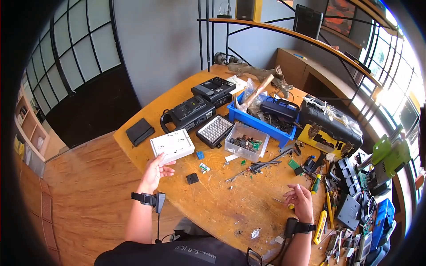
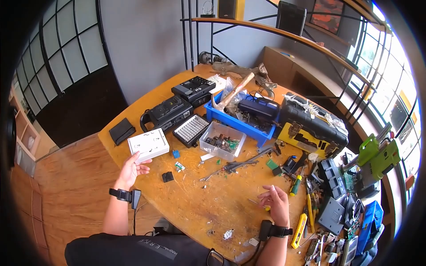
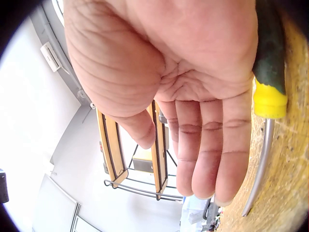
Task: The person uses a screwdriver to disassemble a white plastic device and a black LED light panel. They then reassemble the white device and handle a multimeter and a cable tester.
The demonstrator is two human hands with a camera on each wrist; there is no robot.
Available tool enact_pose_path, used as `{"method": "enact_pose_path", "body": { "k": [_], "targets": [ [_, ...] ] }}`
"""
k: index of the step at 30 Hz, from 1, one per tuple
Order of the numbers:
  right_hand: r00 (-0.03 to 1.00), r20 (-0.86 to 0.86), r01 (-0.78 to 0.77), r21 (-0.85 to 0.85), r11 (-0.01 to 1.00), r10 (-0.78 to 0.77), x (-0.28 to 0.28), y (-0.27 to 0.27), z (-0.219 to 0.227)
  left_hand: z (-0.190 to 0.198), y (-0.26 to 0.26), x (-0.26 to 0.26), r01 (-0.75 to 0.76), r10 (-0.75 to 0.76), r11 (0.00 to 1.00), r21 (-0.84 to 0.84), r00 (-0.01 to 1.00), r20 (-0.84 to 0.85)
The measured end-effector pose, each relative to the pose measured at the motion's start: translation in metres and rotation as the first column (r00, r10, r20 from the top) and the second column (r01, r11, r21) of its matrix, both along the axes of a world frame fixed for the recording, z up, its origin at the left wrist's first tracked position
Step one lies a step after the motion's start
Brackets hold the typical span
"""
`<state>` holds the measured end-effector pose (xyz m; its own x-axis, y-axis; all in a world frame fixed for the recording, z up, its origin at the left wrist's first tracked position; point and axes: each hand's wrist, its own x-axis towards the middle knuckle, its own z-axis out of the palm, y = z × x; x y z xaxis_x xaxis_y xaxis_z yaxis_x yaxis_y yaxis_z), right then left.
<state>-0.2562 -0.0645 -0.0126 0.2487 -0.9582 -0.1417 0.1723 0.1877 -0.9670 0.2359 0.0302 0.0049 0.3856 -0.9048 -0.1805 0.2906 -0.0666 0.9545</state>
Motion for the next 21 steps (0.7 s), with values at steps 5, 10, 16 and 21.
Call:
{"method": "enact_pose_path", "body": {
  "k": [5, 10, 16, 21],
  "targets": [
    [1.000, -0.004, 0.012, -0.019, 1.000, -0.012, 0.000, -0.001, -0.003, -0.013, -0.002, 0.006, -0.032, 0.033, 0.995, 0.095, 0.999, -0.009],
    [1.000, -0.015, -0.012, 0.005, 1.000, 0.012, 0.001, 0.001, 0.004, -0.024, -0.005, 0.011, -0.064, 0.064, 0.992, 0.106, 0.998, 0.002],
    [1.000, 0.013, 0.000, 0.047, 0.999, -0.001, -0.001, 0.003, 0.011, -0.031, 0.002, 0.026, -0.090, 0.018, 0.952, 0.294, 0.970, 0.241],
    [0.981, 0.142, 0.141, -0.069, 0.988, -0.130, -0.036, 0.010, 0.025, -0.042, 0.003, 0.029, -0.127, 0.031, 0.940, 0.317, 0.956, 0.291]
  ]
}}
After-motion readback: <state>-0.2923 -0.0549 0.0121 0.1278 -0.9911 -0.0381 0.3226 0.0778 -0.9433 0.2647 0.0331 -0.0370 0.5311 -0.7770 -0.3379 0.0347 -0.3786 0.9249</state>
